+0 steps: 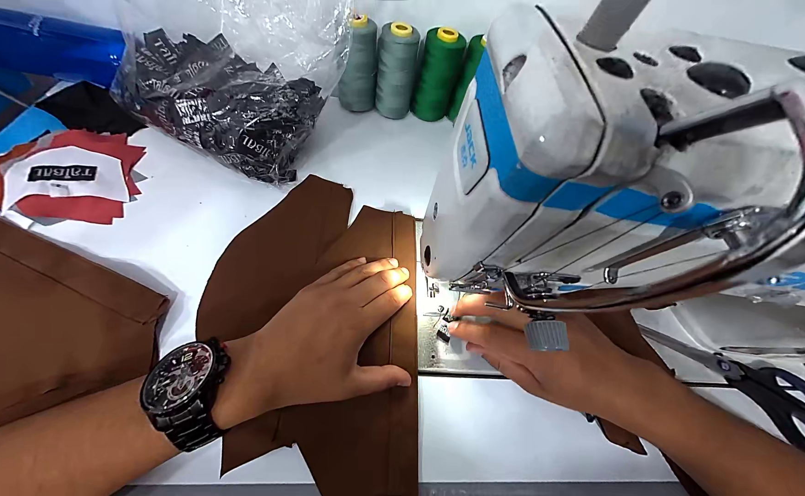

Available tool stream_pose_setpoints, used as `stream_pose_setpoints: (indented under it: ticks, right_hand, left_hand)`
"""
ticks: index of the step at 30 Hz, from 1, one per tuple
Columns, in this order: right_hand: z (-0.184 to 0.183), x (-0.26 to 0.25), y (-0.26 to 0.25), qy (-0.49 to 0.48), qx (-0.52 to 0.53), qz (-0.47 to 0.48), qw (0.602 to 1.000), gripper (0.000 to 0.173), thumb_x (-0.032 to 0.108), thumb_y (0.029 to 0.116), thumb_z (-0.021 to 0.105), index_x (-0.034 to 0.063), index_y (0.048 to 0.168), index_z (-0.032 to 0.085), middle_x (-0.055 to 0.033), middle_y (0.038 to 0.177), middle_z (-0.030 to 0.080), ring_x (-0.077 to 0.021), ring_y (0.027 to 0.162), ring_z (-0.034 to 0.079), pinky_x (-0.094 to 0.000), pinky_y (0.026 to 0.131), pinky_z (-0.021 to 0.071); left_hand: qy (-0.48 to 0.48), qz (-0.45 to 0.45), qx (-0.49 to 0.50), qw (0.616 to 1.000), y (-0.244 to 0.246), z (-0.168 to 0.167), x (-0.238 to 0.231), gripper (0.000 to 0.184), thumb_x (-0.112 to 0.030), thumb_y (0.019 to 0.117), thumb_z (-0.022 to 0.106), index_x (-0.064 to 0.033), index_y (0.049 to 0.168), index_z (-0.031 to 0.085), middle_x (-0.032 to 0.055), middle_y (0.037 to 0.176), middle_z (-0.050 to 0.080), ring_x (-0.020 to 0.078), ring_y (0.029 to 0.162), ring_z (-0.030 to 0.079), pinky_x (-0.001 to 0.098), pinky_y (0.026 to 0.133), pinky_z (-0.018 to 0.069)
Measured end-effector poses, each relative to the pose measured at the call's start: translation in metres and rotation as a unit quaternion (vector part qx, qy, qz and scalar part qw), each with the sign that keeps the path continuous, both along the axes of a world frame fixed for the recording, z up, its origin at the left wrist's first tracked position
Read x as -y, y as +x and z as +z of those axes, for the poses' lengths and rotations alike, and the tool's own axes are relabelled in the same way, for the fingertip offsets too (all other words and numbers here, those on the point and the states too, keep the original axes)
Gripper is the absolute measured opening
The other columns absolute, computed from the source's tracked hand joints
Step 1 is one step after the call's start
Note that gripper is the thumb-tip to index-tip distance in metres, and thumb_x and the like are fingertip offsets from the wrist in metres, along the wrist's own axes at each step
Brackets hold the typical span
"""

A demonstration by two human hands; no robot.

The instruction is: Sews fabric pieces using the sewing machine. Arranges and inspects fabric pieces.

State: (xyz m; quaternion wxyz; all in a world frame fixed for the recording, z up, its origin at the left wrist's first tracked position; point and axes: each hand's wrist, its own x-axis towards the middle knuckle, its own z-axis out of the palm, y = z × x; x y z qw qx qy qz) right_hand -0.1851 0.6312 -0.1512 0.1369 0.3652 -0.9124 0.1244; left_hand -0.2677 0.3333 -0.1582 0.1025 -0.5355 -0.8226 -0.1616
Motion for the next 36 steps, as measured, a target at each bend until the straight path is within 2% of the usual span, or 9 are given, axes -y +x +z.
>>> stream_pose_setpoints:
  ticks: [4,8,11,14,18,22,26,31,36]
  right_hand:
    - [-0.003,0.003,-0.002,0.002,0.019,0.031,0.999,0.028,0.028,0.1084,0.048,0.0218,0.124,0.070,0.0029,0.129,0.070,-0.0132,0.121,0.064,-0.0323,0.099,0.0533]
    - [0.003,0.000,-0.001,-0.024,-0.009,0.033,0.999,0.025,0.021,0.1060,0.051,0.0205,0.119,0.073,0.0019,0.123,0.072,-0.0143,0.116,0.066,-0.0321,0.093,0.0554]
    - [0.003,0.007,0.004,-0.035,-0.026,-0.001,0.999,0.026,0.030,0.1060,0.052,0.0227,0.120,0.072,-0.0003,0.115,0.072,-0.0153,0.106,0.067,-0.0353,0.086,0.0550]
    - [-0.002,0.017,0.009,0.015,-0.002,-0.009,1.000,0.035,0.044,0.1075,0.046,0.0265,0.129,0.068,0.0007,0.123,0.069,-0.0169,0.117,0.063,-0.0367,0.094,0.0523]
    - [-0.003,0.014,0.005,0.027,-0.011,0.009,1.000,0.034,0.040,0.1088,0.045,0.0232,0.125,0.070,0.0058,0.131,0.069,-0.0114,0.123,0.062,-0.0326,0.102,0.0490]
    - [0.002,0.004,-0.002,0.003,-0.010,0.030,0.999,0.025,0.030,0.1077,0.050,0.0206,0.116,0.072,0.0033,0.126,0.071,-0.0129,0.119,0.065,-0.0328,0.098,0.0537]
    - [0.004,0.008,0.000,0.003,-0.033,0.007,0.999,0.028,0.035,0.1063,0.051,0.0222,0.117,0.074,-0.0009,0.118,0.071,-0.0167,0.109,0.066,-0.0349,0.089,0.0544]
    - [0.000,0.017,0.002,0.036,-0.009,0.026,0.999,0.034,0.040,0.1078,0.048,0.0212,0.124,0.072,0.0025,0.129,0.068,-0.0135,0.122,0.061,-0.0338,0.103,0.0482]
    - [-0.001,0.016,-0.005,0.020,-0.007,0.056,0.998,0.033,0.036,0.1090,0.047,0.0194,0.123,0.072,0.0030,0.134,0.068,-0.0118,0.125,0.061,-0.0322,0.105,0.0477]
  left_hand:
    - [0.006,-0.001,-0.003,1.000,-0.001,-0.001,0.000,0.075,-0.074,0.0886,0.051,-0.0118,0.126,0.069,0.0027,0.138,0.064,0.0184,0.141,0.050,0.0415,0.118,0.0399]
    - [-0.002,0.004,0.005,1.000,0.000,-0.002,0.000,0.077,-0.075,0.0884,0.050,-0.0119,0.128,0.069,0.0029,0.140,0.063,0.0196,0.141,0.049,0.0420,0.118,0.0391]
    - [-0.009,0.005,0.021,1.000,0.000,-0.002,0.000,0.080,-0.075,0.0874,0.051,-0.0118,0.132,0.067,0.0029,0.142,0.062,0.0208,0.143,0.047,0.0433,0.119,0.0380]
    - [-0.012,0.004,0.021,1.000,0.000,-0.001,0.000,0.079,-0.076,0.0881,0.051,-0.0124,0.132,0.067,0.0028,0.142,0.062,0.0203,0.144,0.047,0.0432,0.120,0.0376]
    - [-0.013,0.003,0.023,1.000,0.000,-0.001,0.000,0.078,-0.075,0.0892,0.050,-0.0120,0.133,0.066,0.0026,0.143,0.061,0.0199,0.145,0.046,0.0429,0.120,0.0369]
    - [-0.006,0.002,0.028,1.000,-0.001,-0.002,0.000,0.078,-0.074,0.0882,0.051,-0.0112,0.133,0.066,0.0035,0.143,0.061,0.0208,0.145,0.046,0.0438,0.120,0.0364]
    - [0.006,0.002,0.019,1.000,-0.001,-0.003,0.000,0.077,-0.074,0.0883,0.051,-0.0112,0.129,0.067,0.0035,0.142,0.062,0.0206,0.143,0.047,0.0433,0.119,0.0379]
    - [0.014,0.004,0.020,1.000,-0.001,-0.004,0.000,0.077,-0.075,0.0874,0.051,-0.0114,0.128,0.067,0.0036,0.140,0.062,0.0209,0.143,0.048,0.0440,0.118,0.0390]
    - [0.000,0.012,0.030,0.999,0.000,-0.002,0.001,0.080,-0.076,0.0867,0.051,-0.0096,0.130,0.065,0.0054,0.142,0.061,0.0225,0.143,0.047,0.0435,0.119,0.0383]
